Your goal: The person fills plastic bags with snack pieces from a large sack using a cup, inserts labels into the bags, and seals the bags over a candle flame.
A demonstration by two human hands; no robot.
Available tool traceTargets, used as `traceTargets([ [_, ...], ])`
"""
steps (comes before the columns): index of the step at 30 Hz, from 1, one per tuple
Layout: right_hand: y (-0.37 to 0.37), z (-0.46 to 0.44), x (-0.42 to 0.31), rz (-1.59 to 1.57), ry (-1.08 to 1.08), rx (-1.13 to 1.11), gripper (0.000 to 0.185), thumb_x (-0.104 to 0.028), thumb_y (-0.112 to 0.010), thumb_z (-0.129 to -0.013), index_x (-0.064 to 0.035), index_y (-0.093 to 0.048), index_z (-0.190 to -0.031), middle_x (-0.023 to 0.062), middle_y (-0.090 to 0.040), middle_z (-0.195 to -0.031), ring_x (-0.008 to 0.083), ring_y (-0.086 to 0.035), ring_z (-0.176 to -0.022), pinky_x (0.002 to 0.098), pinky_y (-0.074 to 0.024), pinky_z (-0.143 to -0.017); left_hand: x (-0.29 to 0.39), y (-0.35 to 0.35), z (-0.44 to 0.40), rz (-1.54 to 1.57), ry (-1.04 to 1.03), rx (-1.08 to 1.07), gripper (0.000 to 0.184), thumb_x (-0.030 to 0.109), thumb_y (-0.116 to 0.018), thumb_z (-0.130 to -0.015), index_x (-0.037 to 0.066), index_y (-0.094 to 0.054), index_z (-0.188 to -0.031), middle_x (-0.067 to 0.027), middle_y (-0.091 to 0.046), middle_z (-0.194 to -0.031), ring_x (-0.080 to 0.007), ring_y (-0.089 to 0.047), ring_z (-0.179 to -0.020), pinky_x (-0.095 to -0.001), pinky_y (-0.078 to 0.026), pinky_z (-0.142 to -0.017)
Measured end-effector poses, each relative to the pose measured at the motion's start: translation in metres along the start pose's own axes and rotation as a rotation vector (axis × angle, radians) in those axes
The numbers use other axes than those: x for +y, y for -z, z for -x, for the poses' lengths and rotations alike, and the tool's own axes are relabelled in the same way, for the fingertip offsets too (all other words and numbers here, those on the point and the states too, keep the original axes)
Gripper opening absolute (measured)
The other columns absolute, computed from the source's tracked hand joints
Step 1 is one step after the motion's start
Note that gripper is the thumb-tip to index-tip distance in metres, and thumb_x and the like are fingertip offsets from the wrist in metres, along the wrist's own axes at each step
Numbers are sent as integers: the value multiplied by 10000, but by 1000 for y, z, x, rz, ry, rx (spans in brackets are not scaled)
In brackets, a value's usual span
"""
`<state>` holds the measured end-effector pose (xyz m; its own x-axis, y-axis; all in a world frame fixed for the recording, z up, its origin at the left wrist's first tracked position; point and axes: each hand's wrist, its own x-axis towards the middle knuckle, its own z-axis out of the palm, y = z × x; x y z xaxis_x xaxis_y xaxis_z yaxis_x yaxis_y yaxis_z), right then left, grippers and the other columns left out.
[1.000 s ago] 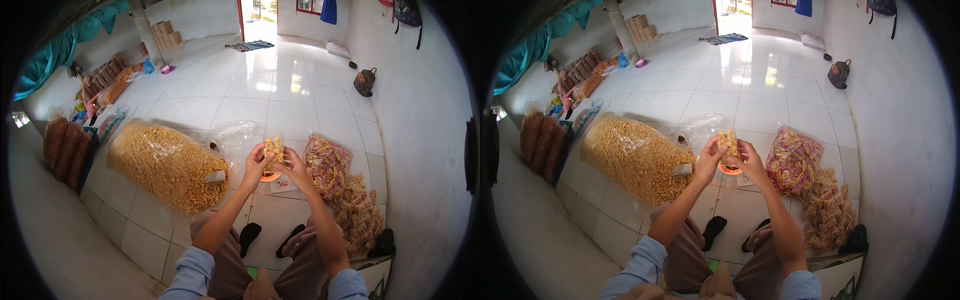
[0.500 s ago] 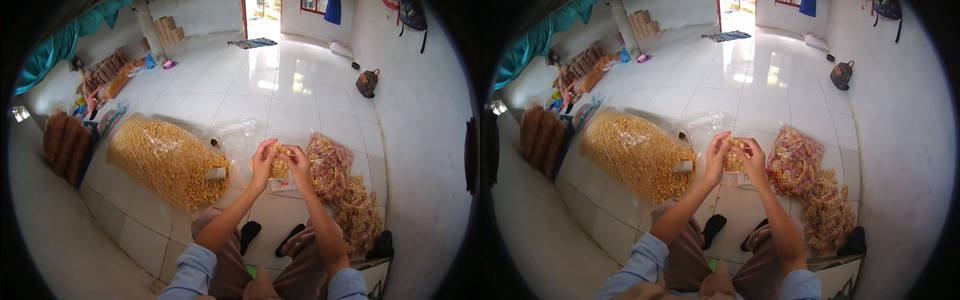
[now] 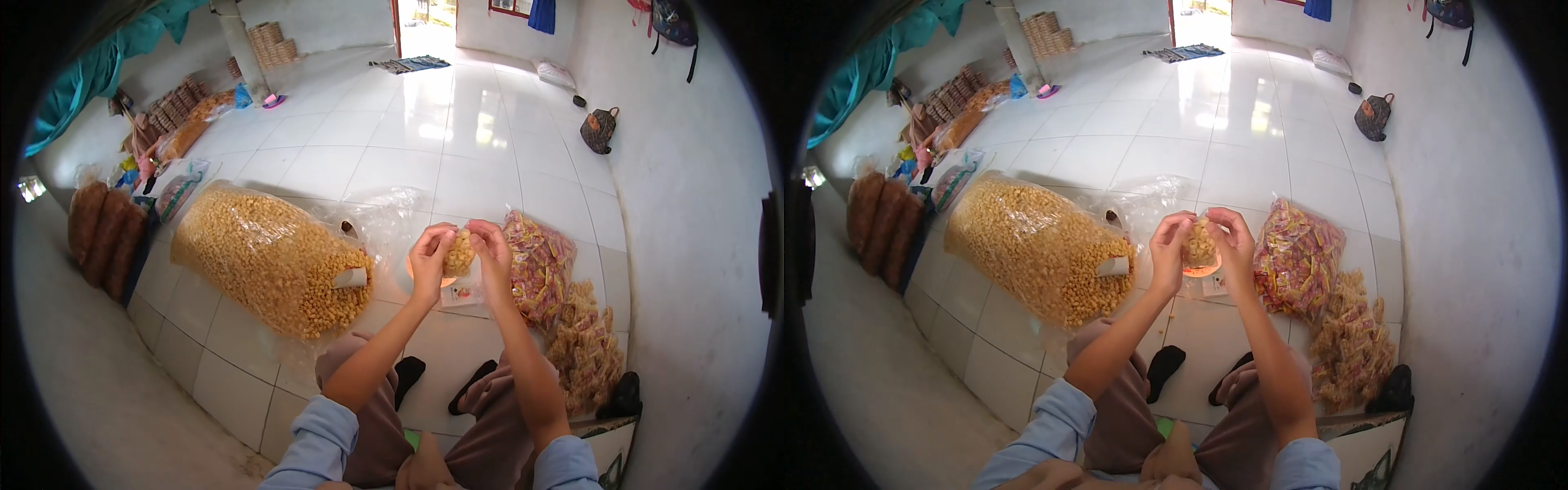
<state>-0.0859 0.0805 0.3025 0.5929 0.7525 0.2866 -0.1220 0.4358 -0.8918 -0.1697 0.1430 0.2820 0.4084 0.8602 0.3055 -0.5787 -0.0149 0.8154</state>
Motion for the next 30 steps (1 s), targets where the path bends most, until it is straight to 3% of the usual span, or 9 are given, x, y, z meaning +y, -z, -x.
traceTargets([
  [2, 5, -4, 6, 46, 93, -37, 161, -81, -603, -792, -21, -522, -918, 63, -556, -923, 106, -508, -895, 239, -388, -810, -3, 1, 0, 1, -38, -29, 121, 111, -521, -857, 17, -545, -929, -41, -560, -944, -82, -504, -870, -219, -410, -760],
  [5, 7, -5, 7, 78, 66, -10, 109, -42, -597, -792, -30, -501, -844, 48, -560, -845, 90, -521, -816, 218, -408, -747, 0, 0, 2, 67, 150, -21, 126, 103, -532, -847, 20, -548, -941, -45, -557, -956, -83, -504, -880, -225, -415, -764],
  [8, 1, -4, 4, 92, 142, 5, 103, -3, -583, -791, -28, -490, -828, 41, -558, -803, 77, -523, -764, 204, -417, -706, 10, -13, 6, 149, 159, -22, 113, 112, -544, -842, 31, -551, -920, -25, -568, -873, -51, -504, -750, -192, -418, -636],
  [13, 2, -5, 4, 99, 134, 4, 97, 4, -579, -791, -9, -503, -850, 52, -560, -827, 94, -528, -777, 214, -429, -710, 4, -9, 2, -51, 106, 5, 82, 99, -570, -823, 46, -551, -883, 25, -553, -706, 7, -386, -522, -156, -286, -433],
  [17, -2, -4, -9, 141, 23, -4, 129, -38, -587, -797, -12, -524, -906, 37, -571, -837, 86, -532, -796, 208, -416, -730, -1, 1, -3, -102, 153, 49, 81, 88, -570, -822, 43, -551, -886, -1, -572, -739, -10, -455, -577, -162, -357, -482],
  [19, 9, -7, 3, 158, -17, -30, 119, -58, -592, -798, -12, -539, -894, 30, -569, -828, 80, -529, -784, 207, -418, -719, -2, 5, -6, 65, 215, 13, 103, 104, -582, -823, 23, -552, -878, -40, -610, -807, -53, -545, -725, -174, -429, -626],
  [23, 17, -8, 7, 166, -22, -36, 85, -79, -594, -802, -16, -563, -852, 13, -569, -809, 65, -524, -766, 202, -418, -706, 11, 2, -6, 98, 285, 7, 97, 98, -576, -825, 23, -549, -879, -33, -608, -795, -47, -537, -704, -174, -419, -614],
  [25, 17, -9, 5, 171, -14, -38, 83, -78, -593, -803, -16, -563, -848, 11, -569, -807, 64, -523, -761, 205, -419, -705, 9, 10, -13, -42, 142, -117, 92, 115, -542, -848, 26, -549, -871, -30, -590, -791, -68, -535, -767, -214, -433, -697],
  [30, 19, -10, 7, 212, 7, -41, 120, -70, -587, -802, -2, -543, -890, 34, -567, -845, 84, -525, -773, 211, -420, -702, 15, 23, -17, -291, 151, -182, 85, 120, -561, -835, 35, -563, -827, 0, -552, -742, -55, -489, -713, -200, -397, -665],
])
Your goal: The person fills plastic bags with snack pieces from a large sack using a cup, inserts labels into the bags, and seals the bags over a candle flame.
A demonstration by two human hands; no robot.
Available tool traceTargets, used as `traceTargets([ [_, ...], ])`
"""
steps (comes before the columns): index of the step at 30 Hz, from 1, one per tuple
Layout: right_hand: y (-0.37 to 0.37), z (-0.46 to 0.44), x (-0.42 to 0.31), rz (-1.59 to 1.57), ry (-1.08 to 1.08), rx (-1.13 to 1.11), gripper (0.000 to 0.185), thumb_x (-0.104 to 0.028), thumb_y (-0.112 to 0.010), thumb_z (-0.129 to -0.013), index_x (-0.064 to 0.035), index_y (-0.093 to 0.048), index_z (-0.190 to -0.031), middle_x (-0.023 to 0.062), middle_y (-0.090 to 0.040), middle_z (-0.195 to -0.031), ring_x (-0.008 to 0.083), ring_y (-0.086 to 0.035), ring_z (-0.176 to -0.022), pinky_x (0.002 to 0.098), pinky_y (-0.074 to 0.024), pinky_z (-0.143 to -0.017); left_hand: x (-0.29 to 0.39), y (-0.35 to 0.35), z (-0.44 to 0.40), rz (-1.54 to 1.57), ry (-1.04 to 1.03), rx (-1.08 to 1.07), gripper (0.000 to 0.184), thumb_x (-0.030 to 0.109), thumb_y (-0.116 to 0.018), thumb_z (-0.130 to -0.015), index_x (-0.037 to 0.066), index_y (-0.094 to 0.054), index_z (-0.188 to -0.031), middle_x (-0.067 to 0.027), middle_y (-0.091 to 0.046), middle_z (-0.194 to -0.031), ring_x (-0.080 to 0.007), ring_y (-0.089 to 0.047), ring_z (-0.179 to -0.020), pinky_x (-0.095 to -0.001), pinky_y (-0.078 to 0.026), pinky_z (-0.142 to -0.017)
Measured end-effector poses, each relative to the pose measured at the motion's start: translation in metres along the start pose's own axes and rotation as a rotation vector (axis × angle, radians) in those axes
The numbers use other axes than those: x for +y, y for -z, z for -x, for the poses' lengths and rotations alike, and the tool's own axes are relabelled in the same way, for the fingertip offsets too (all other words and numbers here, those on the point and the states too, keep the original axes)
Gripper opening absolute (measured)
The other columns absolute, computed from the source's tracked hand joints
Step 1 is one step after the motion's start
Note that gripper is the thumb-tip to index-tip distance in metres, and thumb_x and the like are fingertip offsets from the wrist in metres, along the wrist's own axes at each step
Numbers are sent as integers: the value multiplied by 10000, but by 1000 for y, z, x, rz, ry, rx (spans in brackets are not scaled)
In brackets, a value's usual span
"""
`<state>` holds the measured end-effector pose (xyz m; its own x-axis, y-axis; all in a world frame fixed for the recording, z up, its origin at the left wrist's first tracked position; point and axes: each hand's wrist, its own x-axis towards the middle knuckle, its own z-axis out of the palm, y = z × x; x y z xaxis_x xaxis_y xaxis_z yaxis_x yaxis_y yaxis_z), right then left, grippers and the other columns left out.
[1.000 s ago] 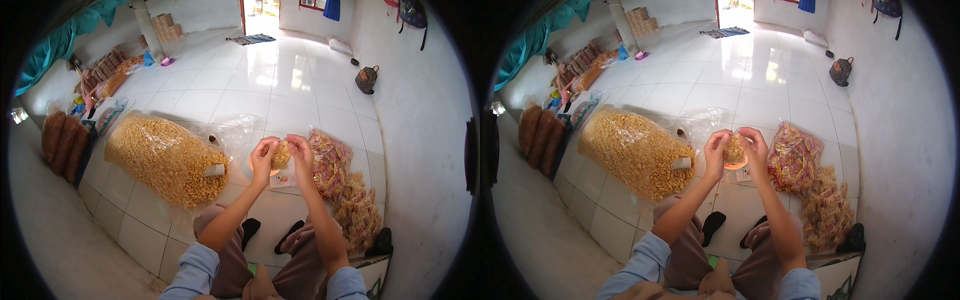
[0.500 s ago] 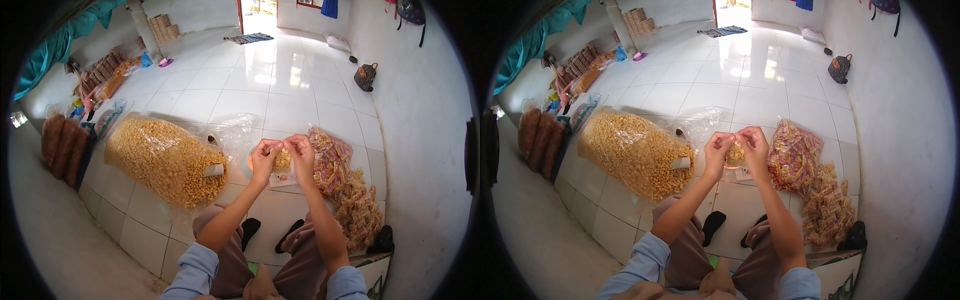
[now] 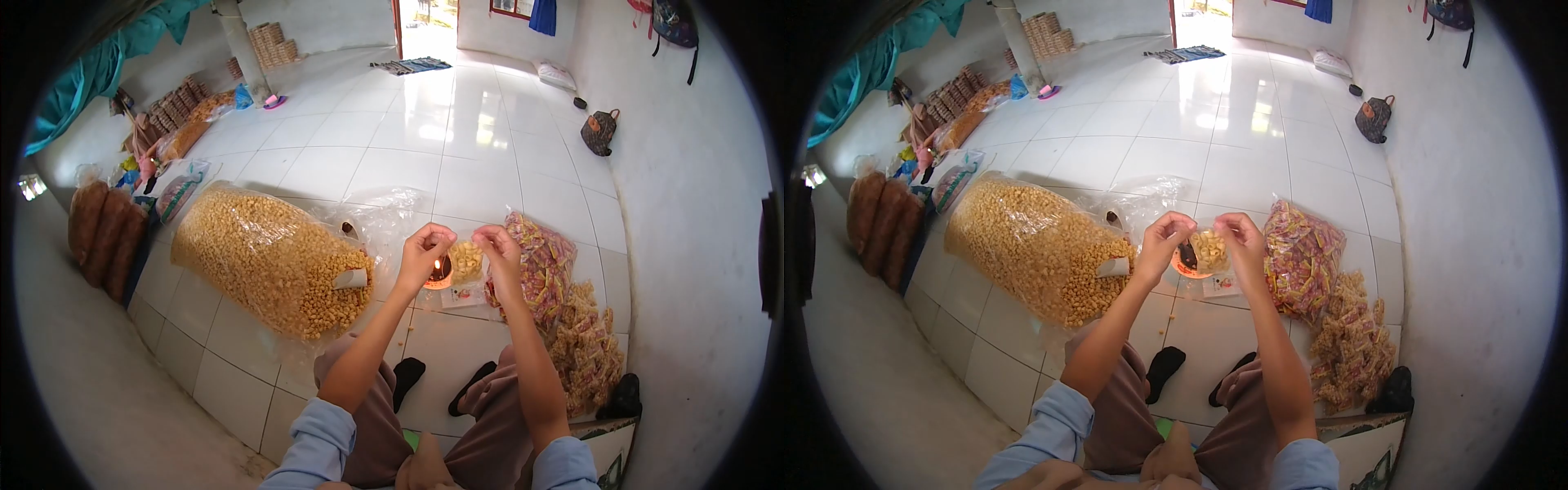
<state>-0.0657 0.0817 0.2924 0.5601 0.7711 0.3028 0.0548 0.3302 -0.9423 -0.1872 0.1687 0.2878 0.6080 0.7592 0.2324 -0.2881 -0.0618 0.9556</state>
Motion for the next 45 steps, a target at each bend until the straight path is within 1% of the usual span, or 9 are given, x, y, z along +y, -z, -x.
traceTargets([
  [2, -6, 3, 9, 233, 227, 247, 200, -55, -591, -784, -1, -501, -954, 85, -530, -936, 136, -513, -840, 248, -415, -741, -4, -1, 1, -15, 12, 5, 82, 119, -568, -828, 38, -567, -815, 10, -537, -724, -49, -473, -676, -191, -387, -637],
  [10, -35, 25, 17, 780, 440, 41, 334, 9, -623, -668, -20, -450, -952, 158, -440, -1010, 343, -423, -971, 404, -371, -834, -21, -18, 9, 310, 274, 304, 94, 139, -597, -798, 49, -572, -802, 16, -523, -682, -42, -466, -616, -187, -382, -574],
  [17, -33, 20, 31, 460, 279, 189, 160, 19, -563, -768, 8, -478, -902, 126, -532, -876, 229, -542, -811, 313, -456, -718, -25, -27, 14, 233, 204, 270, 109, 133, -594, -801, 43, -576, -859, 8, -524, -712, -67, -489, -677, -195, -391, -608],
  [19, -31, 14, 27, 320, 233, 215, 107, 2, -553, -798, 20, -484, -878, 103, -558, -839, 181, -559, -774, 283, -465, -698, -26, -22, 7, -397, -219, 254, 258, 170, -613, -787, 61, -556, -1013, -2, -551, -793, -108, -495, -766, -242, -408, -677],
  [23, -13, 5, 13, -92, 89, 249, 85, -57, -555, -828, 8, -512, -860, 60, -580, -837, 109, -548, -798, 233, -441, -729, -10, -15, 3, -152, -224, 236, 429, 149, -653, -757, 74, -482, -1143, -28, -553, -903, -131, -484, -897, -272, -403, -780],
  [25, -6, 2, 12, -153, 72, 243, 103, -83, -568, -825, -5, -524, -875, 55, -579, -838, 97, -543, -800, 215, -425, -740, -7, -5, 2, 73, 5, -212, 534, 120, -684, -731, 58, -421, -1192, -42, -537, -981, -108, -493, -917, -259, -414, -791],
  [28, -3, 1, 8, -198, 66, 225, 110, -77, -575, -817, -1, -523, -879, 48, -578, -838, 94, -539, -792, 213, -423, -735, -14, -3, 6, -227, 128, -355, 481, 80, -683, -731, 16, -454, -1149, -29, -551, -969, -73, -511, -870, -227, -435, -733],
  [41, 5, 3, -8, -9, 84, 135, 85, -61, -610, -789, 13, -583, -823, 33, -587, -811, 62, -537, -749, 190, -437, -658, -29, -21, 12, -130, 53, -256, 305, 80, -669, -748, -17, -554, -1013, -23, -595, -862, -60, -545, -784, -210, -464, -693],
  [45, 2, 3, -2, -32, 110, 160, 75, -47, -608, -788, 12, -581, -824, 27, -589, -798, 50, -526, -715, 182, -429, -629, -42, -19, 7, -126, 26, -148, 265, 163, -677, -752, -1, -596, -943, 38, -514, -651, -16, -410, -554, -178, -338, -482],
])
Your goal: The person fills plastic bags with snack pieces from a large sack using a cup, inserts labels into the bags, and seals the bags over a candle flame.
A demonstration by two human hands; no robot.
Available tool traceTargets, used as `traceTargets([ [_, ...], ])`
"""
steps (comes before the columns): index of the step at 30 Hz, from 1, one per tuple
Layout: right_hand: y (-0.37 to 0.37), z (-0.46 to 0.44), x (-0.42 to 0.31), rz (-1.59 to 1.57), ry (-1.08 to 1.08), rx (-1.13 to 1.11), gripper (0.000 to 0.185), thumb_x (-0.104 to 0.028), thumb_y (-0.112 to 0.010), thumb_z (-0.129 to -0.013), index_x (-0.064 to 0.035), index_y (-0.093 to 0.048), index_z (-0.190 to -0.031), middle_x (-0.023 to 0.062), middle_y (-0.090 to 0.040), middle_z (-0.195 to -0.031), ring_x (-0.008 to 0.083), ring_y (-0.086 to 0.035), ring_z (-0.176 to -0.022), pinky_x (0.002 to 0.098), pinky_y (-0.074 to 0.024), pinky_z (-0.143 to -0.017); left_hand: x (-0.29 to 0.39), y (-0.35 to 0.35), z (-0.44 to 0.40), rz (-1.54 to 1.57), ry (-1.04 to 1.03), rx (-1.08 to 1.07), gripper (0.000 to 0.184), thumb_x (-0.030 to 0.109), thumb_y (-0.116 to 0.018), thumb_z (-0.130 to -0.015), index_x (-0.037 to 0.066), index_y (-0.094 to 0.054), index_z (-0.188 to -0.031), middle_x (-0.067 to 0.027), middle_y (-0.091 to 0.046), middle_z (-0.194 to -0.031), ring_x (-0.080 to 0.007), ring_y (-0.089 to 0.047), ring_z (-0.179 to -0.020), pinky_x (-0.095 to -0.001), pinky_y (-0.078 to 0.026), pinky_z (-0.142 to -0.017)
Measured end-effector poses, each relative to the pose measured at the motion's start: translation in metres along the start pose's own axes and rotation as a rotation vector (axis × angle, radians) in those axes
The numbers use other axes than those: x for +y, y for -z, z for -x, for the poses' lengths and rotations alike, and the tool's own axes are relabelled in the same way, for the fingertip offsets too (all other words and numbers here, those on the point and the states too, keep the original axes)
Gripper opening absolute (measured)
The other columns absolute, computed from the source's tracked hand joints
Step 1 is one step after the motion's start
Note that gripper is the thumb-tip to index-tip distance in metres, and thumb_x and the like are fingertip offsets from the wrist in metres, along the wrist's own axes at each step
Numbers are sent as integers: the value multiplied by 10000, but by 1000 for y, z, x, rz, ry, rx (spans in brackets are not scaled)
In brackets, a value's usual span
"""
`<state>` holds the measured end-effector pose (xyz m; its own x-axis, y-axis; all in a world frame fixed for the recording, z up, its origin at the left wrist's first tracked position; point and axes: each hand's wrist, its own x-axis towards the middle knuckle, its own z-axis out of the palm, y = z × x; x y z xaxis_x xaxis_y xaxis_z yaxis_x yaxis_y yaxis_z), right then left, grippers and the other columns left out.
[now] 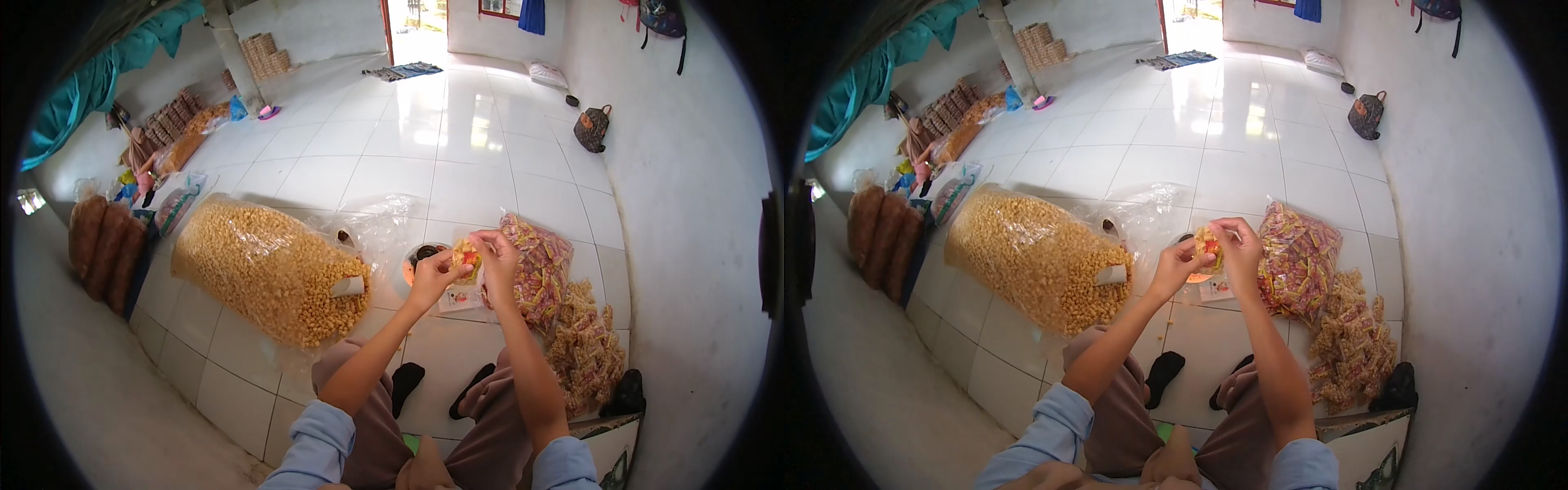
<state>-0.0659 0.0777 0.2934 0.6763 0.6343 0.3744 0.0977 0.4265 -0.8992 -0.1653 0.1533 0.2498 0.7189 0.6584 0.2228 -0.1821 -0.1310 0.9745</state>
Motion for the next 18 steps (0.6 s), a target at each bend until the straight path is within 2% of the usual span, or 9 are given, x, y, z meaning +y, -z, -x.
traceTargets([
  [2, 1, -1, 1, 5, -1, 9, 70, -43, -608, -787, 11, -580, -820, 25, -589, -792, 45, -522, -702, 180, -426, -615, -12, 3, -2, -81, 24, -17, 253, 171, -671, -759, 5, -603, -937, 48, -482, -620, -16, -379, -540, -178, -313, -472],
  [5, 2, -1, 2, 42, 9, 38, 60, -35, -606, -786, 10, -579, -815, 23, -589, -775, 38, -514, -681, 178, -419, -594, -9, 1, -1, -27, -72, -28, 213, 176, -650, -779, 16, -603, -912, 66, -412, -573, -22, -307, -513, -186, -252, -447],
  [7, 0, 0, 2, 30, 20, 47, 58, -37, -609, -784, 6, -578, -807, 20, -589, -769, 39, -513, -676, 179, -419, -595, -3, 1, -1, 76, -2, -82, 216, 150, -617, -804, 21, -565, -970, 40, -497, -664, -17, -414, -590, -176, -348, -515],
  [8, -1, 1, 4, 30, 20, 47, 58, -37, -609, -784, 6, -578, -807, 20, -589, -769, 39, -513, -676, 179, -419, -595, -1, -3, 2, 76, -2, -82, 216, 150, -617, -804, 21, -565, -970, 40, -497, -664, -17, -414, -590, -176, -348, -515],
  [10, -4, 4, 8, 5, 1, 67, 55, -35, -612, -779, 3, -578, -800, 16, -590, -761, 41, -513, -671, 181, -418, -593, 27, -19, 12, 389, -18, 43, 266, 98, -548, -841, -11, -479, -1074, -40, -570, -918, -82, -523, -868, -226, -433, -757],
  [11, -5, 5, 7, 4, 2, 66, 55, -35, -612, -779, 3, -578, -800, 16, -590, -761, 41, -513, -671, 181, -418, -593, 26, -19, 10, 389, -20, 43, 266, 98, -548, -841, -11, -479, -1074, -40, -570, -918, -82, -523, -868, -226, -433, -757],
  [13, -8, 8, 2, 77, -39, 8, 52, -36, -599, -788, -8, -556, -795, 15, -567, -747, 53, -508, -699, 190, -412, -636, 23, -17, 7, 311, -175, 73, 287, 102, -533, -850, 11, -443, -1107, -53, -568, -955, -110, -529, -914, -236, -427, -791],
  [16, -7, 8, 7, 138, 24, -19, 50, -33, -599, -786, -9, -558, -801, 17, -571, -756, 58, -515, -704, 192, -413, -639, 25, -11, 6, 331, -100, 218, 207, 119, -534, -852, 22, -485, -1029, -47, -574, -949, -105, -533, -886, -232, -429, -770],
  [18, -8, 10, 5, 136, 6, -38, 54, -34, -600, -785, -7, -561, -812, 20, -574, -767, 61, -521, -714, 192, -418, -649, 24, -8, 5, 349, -91, 240, 162, 105, -538, -849, 24, -501, -984, -49, -579, -934, -90, -531, -869, -221, -427, -757],
])
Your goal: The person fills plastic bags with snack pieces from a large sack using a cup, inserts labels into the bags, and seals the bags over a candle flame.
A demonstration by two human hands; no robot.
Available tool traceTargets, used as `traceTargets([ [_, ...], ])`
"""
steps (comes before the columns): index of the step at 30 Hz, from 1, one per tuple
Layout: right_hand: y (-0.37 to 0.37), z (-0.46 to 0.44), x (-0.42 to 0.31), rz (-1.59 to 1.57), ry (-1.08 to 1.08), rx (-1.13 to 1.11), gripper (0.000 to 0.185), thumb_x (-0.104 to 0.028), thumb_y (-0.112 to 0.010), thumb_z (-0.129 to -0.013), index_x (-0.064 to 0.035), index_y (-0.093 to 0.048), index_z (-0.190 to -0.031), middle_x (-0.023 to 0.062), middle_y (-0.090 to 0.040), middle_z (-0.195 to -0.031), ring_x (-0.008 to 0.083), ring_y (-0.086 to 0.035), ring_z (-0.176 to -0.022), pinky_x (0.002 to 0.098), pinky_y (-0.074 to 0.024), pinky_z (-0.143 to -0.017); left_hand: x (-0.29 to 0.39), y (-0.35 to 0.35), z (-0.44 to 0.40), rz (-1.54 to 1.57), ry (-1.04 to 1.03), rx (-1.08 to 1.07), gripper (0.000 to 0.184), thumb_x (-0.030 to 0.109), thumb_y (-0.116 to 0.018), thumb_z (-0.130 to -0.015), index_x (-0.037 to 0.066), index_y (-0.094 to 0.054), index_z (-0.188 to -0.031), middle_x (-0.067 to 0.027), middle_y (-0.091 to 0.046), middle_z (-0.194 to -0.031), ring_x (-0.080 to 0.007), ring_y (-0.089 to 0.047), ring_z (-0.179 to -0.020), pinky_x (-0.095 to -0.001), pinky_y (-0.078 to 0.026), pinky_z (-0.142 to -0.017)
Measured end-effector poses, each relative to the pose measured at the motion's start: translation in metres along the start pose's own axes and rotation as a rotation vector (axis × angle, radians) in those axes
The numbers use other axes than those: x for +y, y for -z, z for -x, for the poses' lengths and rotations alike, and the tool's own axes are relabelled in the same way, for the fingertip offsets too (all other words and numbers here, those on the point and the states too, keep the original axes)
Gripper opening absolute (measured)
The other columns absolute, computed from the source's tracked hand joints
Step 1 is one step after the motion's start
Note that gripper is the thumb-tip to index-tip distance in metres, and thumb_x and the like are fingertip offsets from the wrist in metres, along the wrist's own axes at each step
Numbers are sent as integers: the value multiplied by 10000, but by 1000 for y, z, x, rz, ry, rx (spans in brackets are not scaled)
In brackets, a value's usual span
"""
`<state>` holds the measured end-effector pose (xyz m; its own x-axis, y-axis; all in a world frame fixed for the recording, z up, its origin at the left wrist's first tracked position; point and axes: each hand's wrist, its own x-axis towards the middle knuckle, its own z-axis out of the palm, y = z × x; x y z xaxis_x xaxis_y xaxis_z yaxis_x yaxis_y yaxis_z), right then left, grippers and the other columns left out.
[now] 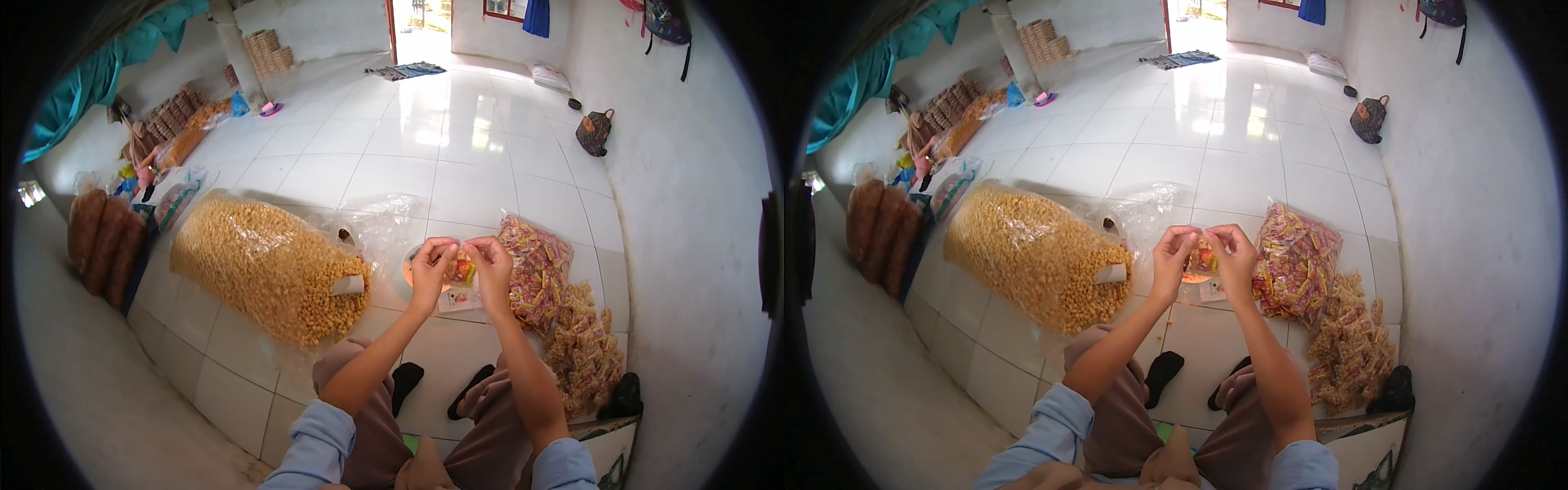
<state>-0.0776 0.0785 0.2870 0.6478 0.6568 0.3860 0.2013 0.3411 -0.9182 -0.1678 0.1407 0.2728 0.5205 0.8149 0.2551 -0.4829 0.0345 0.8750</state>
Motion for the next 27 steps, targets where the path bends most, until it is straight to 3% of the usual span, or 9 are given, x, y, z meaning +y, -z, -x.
traceTargets([
  [5, -6, 2, -10, -136, -57, -13, 79, -37, -602, -784, -3, -570, -848, 33, -581, -808, 73, -534, -752, 198, -431, -692, 4, 1, -1, 88, 27, 84, 81, 96, -543, -847, 25, -529, -883, -43, -586, -898, -69, -530, -842, -205, -423, -725],
  [7, -3, 1, -3, -136, -34, -38, 88, -40, -598, -790, 1, -569, -863, 37, -578, -831, 75, -534, -777, 199, -431, -719, 3, 3, -3, 55, -48, 108, 89, 148, -534, -857, 59, -524, -854, -19, -566, -901, -51, -512, -784, -194, -415, -656],
  [16, -1, 2, 1, -122, -14, 64, 82, -43, -588, -803, 21, -561, -845, 48, -585, -809, 84, -546, -775, 202, -440, -711, 8, -1, -3, 23, -65, 129, 200, 70, -560, -826, 18, -519, -1015, -39, -572, -874, -69, -524, -801, -204, -423, -718],
  [22, -1, 1, -4, -94, -17, 83, 75, -30, -582, -803, 20, -557, -853, 47, -583, -814, 86, -545, -778, 204, -439, -716, 7, 6, -10, -9, -132, 120, 206, -18, -595, -776, 36, -470, -931, -38, -585, -782, -73, -543, -765, -194, -431, -686],
  [27, 3, -1, -5, -93, 17, 61, 72, -27, -582, -802, 18, -555, -851, 41, -581, -817, 83, -540, -781, 206, -434, -717, 14, 4, -10, 80, -151, 60, 276, -35, -586, -775, 68, -401, -950, -69, -593, -802, -97, -555, -764, -222, -447, -700],
])
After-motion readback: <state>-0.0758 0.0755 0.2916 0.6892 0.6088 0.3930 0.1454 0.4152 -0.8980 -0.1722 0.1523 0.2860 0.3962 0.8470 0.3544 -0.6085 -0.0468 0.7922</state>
